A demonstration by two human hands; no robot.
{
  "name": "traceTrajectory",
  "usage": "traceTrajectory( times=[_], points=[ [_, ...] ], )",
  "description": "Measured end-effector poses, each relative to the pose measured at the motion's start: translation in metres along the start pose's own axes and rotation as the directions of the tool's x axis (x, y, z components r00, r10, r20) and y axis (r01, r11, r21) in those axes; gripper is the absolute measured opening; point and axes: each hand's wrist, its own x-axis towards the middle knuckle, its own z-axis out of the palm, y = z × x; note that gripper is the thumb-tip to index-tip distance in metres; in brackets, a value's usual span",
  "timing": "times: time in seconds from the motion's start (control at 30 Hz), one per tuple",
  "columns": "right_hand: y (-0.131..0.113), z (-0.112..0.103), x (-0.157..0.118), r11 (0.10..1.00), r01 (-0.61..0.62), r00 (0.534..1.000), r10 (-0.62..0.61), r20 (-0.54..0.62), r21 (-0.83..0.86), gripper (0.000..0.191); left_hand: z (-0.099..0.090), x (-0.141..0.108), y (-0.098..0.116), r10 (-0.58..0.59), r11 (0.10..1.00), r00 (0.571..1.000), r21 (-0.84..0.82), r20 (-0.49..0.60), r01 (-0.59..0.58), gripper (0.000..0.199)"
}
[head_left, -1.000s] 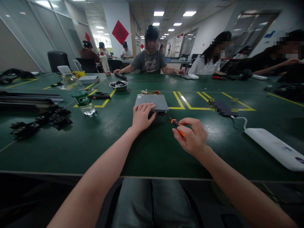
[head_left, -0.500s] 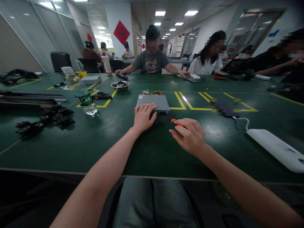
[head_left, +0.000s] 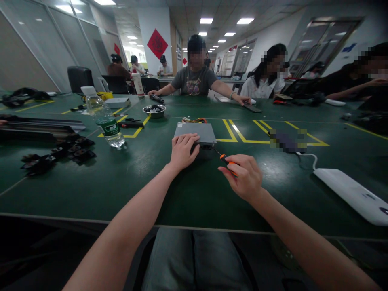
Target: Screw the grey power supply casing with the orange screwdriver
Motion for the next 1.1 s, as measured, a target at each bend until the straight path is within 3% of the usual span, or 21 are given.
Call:
traceTrajectory(
  times=[0.23,0.4,0.63,0.8,0.9,1.0,1.1],
  points=[
    [-0.0088,0.0078,-0.0006,0.996,-0.057,0.997,0.06,-0.049,0.067,0.034,0.0012,-0.0001,-0.0008,0.011,1.0,1.0,0.006,-0.009,-0.011,0.026],
    [-0.0086,0.0081,0.0,0.992,-0.079,0.996,0.075,0.04,0.094,0.025,0.0014,-0.0002,-0.0007,0.004,1.0,1.0,0.007,-0.007,-0.004,0.026],
    [-0.009,0.0046,-0.0027,0.998,0.044,0.999,-0.045,0.019,0.036,0.035,0.0013,-0.0004,-0.0003,0.007,1.0,1.0,-0.001,-0.008,-0.007,0.027],
    [-0.0081,0.0024,-0.0034,0.994,-0.101,0.995,0.101,0.028,0.028,0.028,0.0014,-0.0002,-0.0007,-0.002,1.0,1.0,-0.006,-0.003,0.002,0.027],
    [-0.0074,0.0017,-0.0026,1.0,-0.028,1.0,0.028,-0.005,0.005,0.03,0.0018,-0.0003,-0.0009,0.001,1.0,1.0,-0.007,-0.006,-0.001,0.027],
    [-0.0081,0.0036,-0.0047,0.996,0.071,0.997,-0.073,0.035,0.044,0.034,0.0023,-0.0004,-0.0011,0.006,1.0,1.0,-0.009,-0.015,-0.006,0.026],
    [-0.0087,0.0055,-0.0067,0.996,0.021,0.998,-0.026,0.057,0.085,0.033,0.0025,-0.0005,-0.0008,0.004,1.0,1.0,-0.01,-0.01,-0.004,0.027]
  ],
)
